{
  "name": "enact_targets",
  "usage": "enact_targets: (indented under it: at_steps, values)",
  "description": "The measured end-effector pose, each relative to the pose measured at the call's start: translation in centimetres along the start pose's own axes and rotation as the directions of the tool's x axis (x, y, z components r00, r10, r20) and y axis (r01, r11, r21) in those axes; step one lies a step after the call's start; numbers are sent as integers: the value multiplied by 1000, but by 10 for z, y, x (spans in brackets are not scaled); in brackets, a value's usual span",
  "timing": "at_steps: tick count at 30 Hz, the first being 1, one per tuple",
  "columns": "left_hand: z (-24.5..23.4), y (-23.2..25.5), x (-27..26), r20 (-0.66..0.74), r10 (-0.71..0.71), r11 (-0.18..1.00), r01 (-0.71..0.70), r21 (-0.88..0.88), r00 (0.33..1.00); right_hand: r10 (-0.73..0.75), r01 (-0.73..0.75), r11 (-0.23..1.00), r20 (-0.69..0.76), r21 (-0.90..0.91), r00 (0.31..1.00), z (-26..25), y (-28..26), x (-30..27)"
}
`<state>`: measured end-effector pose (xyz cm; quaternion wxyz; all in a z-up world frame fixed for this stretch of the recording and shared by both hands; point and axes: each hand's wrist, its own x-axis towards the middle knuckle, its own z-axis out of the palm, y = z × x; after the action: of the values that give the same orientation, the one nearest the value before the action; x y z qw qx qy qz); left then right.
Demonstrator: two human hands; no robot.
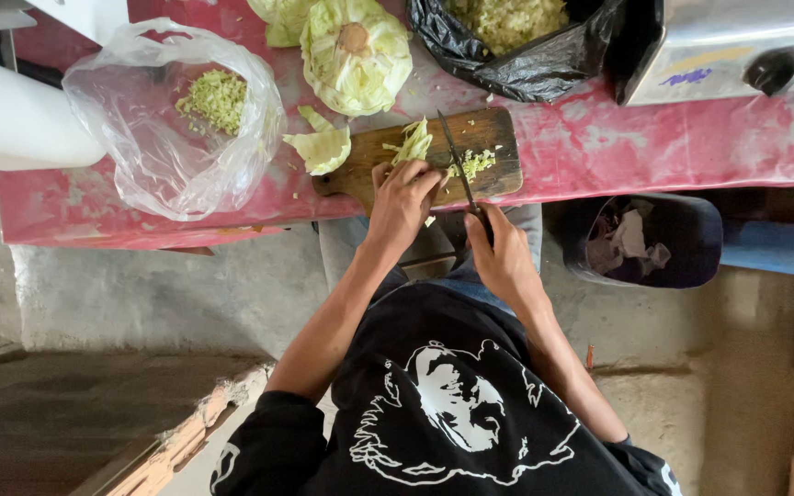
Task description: The person chops a cabbage into small pieces on a wooden cutting board using a knife.
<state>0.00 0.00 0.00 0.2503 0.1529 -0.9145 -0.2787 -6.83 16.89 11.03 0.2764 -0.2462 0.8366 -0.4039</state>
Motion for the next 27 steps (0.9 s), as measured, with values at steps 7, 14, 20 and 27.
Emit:
enact_targets:
  at_steps: [7, 14, 20, 27]
  values:
    - [-23, 16, 7, -67, 24, 999, -27, -47, 997, -109, 108, 993, -25, -41, 994, 11, 15, -7]
    - [-23, 13, 4, -53, 11, 999, -13, -43, 999, -73, 68, 992, -41, -103, 996, 20, 17, 6]
    - [-17, 7, 4, -78, -34, 998, 29, -63, 996, -89, 89, 994, 2, -66, 996, 12, 12, -3]
    - [-21, 8, 7, -59, -16, 997, 12, -77, 998, -214, 195, 955, -64, -222, 975, 25, 18, -3]
